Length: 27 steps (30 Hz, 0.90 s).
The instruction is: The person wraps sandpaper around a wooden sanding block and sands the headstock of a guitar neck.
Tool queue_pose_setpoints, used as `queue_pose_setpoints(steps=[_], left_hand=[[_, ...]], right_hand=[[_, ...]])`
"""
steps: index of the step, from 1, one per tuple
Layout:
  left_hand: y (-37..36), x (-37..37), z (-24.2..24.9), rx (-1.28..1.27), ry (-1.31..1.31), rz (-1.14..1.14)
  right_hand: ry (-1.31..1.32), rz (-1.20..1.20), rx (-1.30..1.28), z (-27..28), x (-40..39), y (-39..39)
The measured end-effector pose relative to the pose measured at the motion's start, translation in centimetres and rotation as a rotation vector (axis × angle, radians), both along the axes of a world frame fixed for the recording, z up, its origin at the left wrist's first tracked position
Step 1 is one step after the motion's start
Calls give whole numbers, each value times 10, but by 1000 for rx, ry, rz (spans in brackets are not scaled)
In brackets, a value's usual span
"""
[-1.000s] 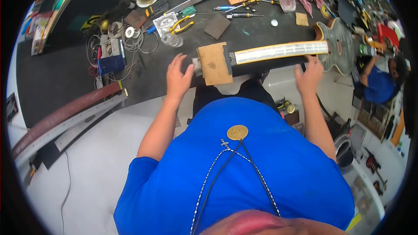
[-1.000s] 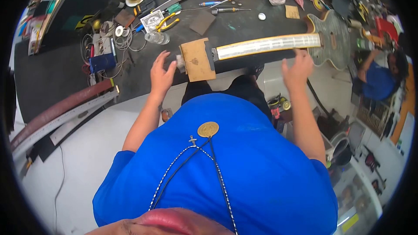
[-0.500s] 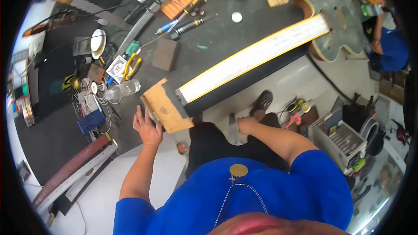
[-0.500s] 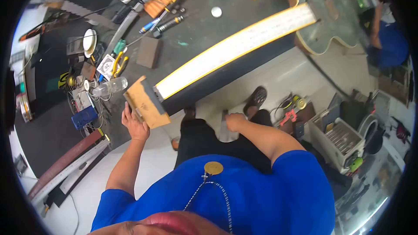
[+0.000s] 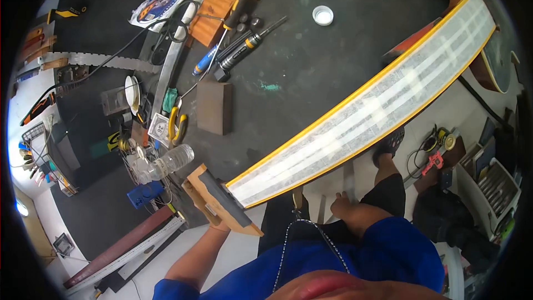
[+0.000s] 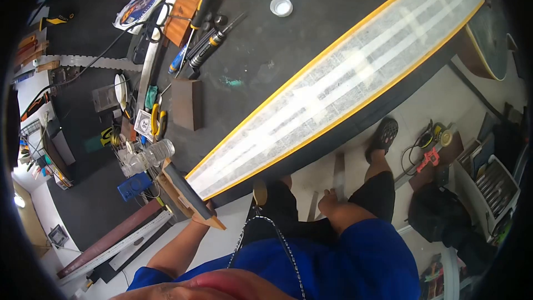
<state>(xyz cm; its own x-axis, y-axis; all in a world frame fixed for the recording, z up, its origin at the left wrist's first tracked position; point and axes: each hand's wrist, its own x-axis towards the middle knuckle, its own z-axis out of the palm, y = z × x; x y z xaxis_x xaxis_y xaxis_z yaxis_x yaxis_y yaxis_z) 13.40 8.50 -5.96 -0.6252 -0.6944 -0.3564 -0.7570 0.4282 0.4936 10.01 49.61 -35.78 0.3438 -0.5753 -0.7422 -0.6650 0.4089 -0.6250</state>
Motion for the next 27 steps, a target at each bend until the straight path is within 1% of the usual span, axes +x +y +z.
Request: queue_pose_setpoints(steps=[2, 3, 5, 6, 8, 9, 10, 12, 13, 16, 19, 22, 25, 26, 27], left_hand=[[-3, 0, 4, 74, 42, 44], [-4, -2, 6, 103, 69, 62], [-4, -7, 10, 76, 103, 32], [1, -17, 17, -71, 70, -70], [14, -30, 30, -535, -64, -293], [8, -24, 28, -613, -115, -397], [7, -19, 24, -621, -111, -396], [6, -22, 27, -643, -106, -408], [5, -23, 28, -655, -87, -407], [10, -22, 28, -667, -45, -401], [11, -18, 25, -681, 2, -387], [18, -21, 27, -668, 23, -346], [17, -17, 24, -721, 93, -370], [18, -20, 31, -736, 119, -369], [12, -23, 40, -649, 151, -385]], right_hand=[[20, -61, -14, -4, -20, -9], [8, -10, -12, -2, -42, -22], [8, 92, -11, 5, -90, -60], [28, 61, -2, 7, -113, -75], [66, 3, 8, 15, -158, -105], [139, 28, -18, 44, -193, -119], [157, 52, -22, 60, -219, -133], [143, 105, -19, 77, -258, -153], [124, 128, -16, 77, -271, -159], [89, 159, 2, 68, -288, -167], [69, 162, 0, 54, -287, -170], [111, 86, -70, 36, -275, -153], [192, -42, -206, 3, -255, -134], [203, -67, -239, 2, -252, -132], [220, -88, -268, 4, -254, -130]])
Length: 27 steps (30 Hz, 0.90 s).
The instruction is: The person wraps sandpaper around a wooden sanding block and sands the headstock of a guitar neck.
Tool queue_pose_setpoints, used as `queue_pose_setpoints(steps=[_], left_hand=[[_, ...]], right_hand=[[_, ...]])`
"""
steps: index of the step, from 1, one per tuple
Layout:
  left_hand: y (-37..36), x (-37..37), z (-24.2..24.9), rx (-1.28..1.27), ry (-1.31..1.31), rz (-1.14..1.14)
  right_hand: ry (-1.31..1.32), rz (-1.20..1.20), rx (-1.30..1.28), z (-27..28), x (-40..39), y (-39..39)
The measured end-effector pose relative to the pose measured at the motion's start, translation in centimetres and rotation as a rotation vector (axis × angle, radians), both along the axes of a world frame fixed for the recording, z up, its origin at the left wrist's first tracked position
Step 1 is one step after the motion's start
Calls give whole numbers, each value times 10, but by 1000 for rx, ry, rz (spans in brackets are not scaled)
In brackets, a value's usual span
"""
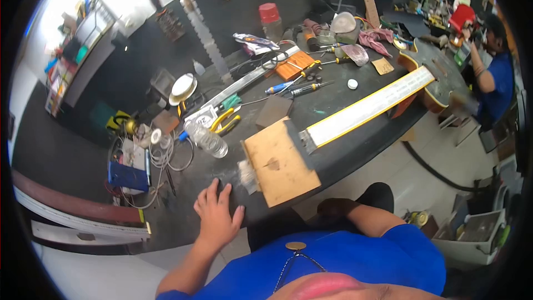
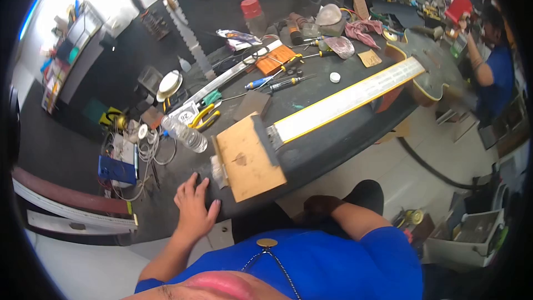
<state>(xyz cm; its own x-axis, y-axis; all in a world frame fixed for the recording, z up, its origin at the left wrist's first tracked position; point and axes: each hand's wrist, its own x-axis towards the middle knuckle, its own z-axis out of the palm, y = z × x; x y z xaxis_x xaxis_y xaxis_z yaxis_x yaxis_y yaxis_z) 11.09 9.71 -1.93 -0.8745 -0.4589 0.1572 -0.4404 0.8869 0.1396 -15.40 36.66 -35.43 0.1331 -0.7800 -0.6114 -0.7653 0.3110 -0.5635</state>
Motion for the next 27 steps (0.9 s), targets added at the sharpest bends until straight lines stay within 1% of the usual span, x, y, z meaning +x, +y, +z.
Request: queue_pose_setpoints(steps=[1, 2, 3, 4, 5, 7, 9, 11, 12, 13, 14, 15, 16, 17, 19, 21, 22, 27], left_hand=[[-11, -2, 14, 90, 4, -28], [-24, -4, 27, 181, 6, -59], [-37, -8, 35, 236, 80, -88], [-40, -17, 51, 210, 217, -157], [-43, -26, 70, 177, 354, -221], [-51, -46, 96, 146, 491, -398], [-61, -70, 103, 174, 571, -519], [-66, -79, 92, 193, 653, -618], [-68, -83, 82, 201, 699, -651], [-69, -87, 72, 209, 744, -684], [-71, -90, 61, 206, 802, -727], [-74, -88, 53, 236, 814, -724], [-76, -85, 43, 268, 828, -721], [-79, -82, 31, 307, 839, -715], [-83, -82, 20, 321, 848, -739], [-85, -82, 22, 339, 858, -746], [-85, -80, 23, 395, 853, -732], [-89, -83, 17, 491, 789, -761]], right_hand=[[11, -18, -29, 0, 1, 4], [52, -120, -90, 0, 8, 10], [99, -218, -150, 1, 14, 17], [154, -311, -214, 6, 13, 23], [175, -311, -230, 21, 8, 28], [200, -320, -256, 93, 6, 33], [289, -229, 104, 137, -11, 46], [320, -284, 332, 217, -15, 85], [247, -152, 436, 238, -14, 118], [36, -101, 908, 275, -7, 130], [19, 59, 846, 264, 12, 198], [-269, -333, 655, 207, 23, 351], [-319, -463, 776, 254, 42, 359], [-293, -561, 879, 279, 55, 347], [-276, -747, 920, 322, 65, 316], [-284, -853, 921, 342, 68, 298], [-290, -891, 921, 348, 68, 290], [-308, -966, 919, 367, 52, 257]])
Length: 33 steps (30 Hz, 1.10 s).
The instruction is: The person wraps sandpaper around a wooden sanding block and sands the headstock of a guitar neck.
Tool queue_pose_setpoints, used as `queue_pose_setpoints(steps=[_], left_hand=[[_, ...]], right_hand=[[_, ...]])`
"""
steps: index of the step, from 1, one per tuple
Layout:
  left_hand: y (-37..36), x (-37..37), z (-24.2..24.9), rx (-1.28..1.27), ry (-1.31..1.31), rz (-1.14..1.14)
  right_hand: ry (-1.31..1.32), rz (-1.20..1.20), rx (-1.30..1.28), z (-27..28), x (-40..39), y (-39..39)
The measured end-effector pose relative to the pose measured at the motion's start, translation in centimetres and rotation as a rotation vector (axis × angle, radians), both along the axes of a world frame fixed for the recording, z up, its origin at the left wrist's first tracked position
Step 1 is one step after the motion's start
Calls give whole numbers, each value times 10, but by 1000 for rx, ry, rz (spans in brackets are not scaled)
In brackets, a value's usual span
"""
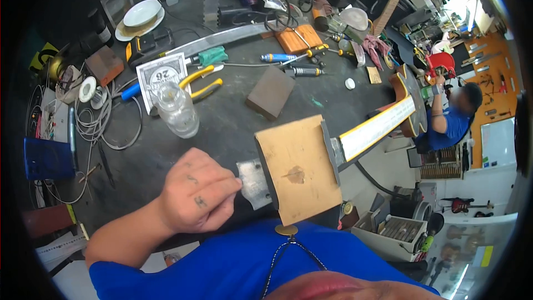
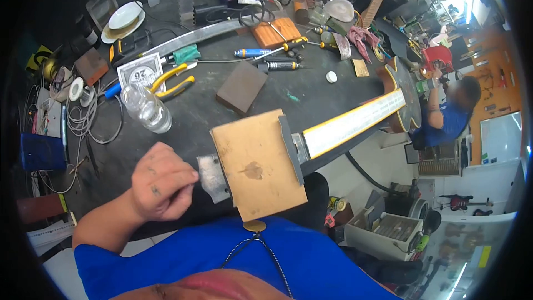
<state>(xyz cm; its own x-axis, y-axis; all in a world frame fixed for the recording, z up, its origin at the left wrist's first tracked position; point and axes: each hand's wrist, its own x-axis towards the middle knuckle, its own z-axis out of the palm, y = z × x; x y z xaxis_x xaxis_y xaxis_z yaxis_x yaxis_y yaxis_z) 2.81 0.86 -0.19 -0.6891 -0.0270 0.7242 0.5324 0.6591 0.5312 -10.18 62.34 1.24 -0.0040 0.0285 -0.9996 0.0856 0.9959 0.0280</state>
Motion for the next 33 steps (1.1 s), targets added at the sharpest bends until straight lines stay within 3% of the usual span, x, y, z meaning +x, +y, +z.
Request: queue_pose_setpoints(steps=[12, 17, 19, 22, 25, 31, 33], left_hand=[[-11, -1, -16, -47, 17, -64], [-12, 4, -10, -15, -13, -50], [-13, 2, -11, 2, -8, -43], [-13, 3, -9, 8, 9, 6], [-9, 4, -9, 9, 4, 1], [-6, 2, -11, -21, 12, 10], [-6, 2, -15, -41, 19, 13]], right_hand=[[-35, 14, 21, 44, -49, -68], [-138, 74, -49, 33, -86, -97], [-157, 172, -236, -15, -111, -82], [-265, 357, -214, 2, -121, -194], [-272, 769, -431, -18, -129, -258], [-131, 730, -548, -17, -83, -290], [-111, 914, -602, -40, -71, -274]])
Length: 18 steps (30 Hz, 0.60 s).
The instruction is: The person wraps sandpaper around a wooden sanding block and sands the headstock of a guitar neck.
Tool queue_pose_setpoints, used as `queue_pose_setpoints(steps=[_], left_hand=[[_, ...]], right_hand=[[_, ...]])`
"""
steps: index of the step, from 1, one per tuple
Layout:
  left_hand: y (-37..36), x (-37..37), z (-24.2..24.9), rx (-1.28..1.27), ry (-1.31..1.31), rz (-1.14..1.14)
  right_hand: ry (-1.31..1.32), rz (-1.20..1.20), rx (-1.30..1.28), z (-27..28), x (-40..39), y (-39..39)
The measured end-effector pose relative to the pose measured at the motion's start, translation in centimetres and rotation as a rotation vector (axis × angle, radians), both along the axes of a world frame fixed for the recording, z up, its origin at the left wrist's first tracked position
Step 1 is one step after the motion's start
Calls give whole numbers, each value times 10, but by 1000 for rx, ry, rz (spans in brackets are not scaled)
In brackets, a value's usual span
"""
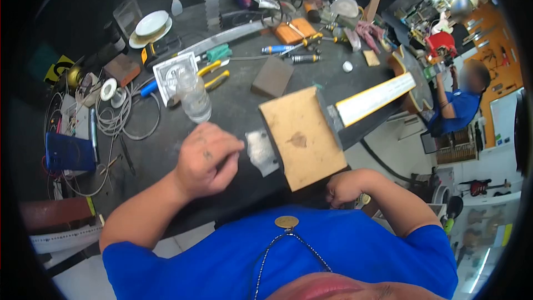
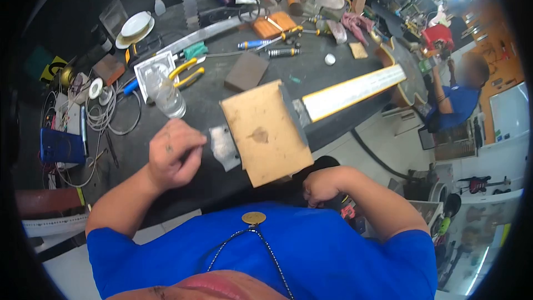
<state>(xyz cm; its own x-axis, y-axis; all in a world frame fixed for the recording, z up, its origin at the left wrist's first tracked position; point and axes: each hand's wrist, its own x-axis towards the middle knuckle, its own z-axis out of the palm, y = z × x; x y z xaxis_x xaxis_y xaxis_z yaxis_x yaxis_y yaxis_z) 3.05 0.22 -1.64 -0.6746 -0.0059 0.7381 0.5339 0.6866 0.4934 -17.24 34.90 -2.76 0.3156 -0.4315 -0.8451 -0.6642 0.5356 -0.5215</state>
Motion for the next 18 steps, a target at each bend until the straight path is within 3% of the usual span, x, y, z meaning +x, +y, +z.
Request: queue_pose_setpoints(steps=[1, 5, 7, 12, 15, 18], left_hand=[[0, 1, -1, -15, 2, 33], [4, 1, -4, 11, -36, 99], [7, 3, -4, 18, -31, 131], [7, 5, 12, -202, 34, 120], [26, 5, 55, -426, 24, 18], [46, 1, 85, -684, -149, -40]], right_hand=[[20, 86, -37, -8, 9, 4], [165, 29, -34, -26, 43, 35], [254, 3, -65, -1, 60, 34], [531, -430, -887, 64, 83, 40], [669, -504, -1309, 95, 87, 33], [995, -464, -1674, 97, 86, 15]])
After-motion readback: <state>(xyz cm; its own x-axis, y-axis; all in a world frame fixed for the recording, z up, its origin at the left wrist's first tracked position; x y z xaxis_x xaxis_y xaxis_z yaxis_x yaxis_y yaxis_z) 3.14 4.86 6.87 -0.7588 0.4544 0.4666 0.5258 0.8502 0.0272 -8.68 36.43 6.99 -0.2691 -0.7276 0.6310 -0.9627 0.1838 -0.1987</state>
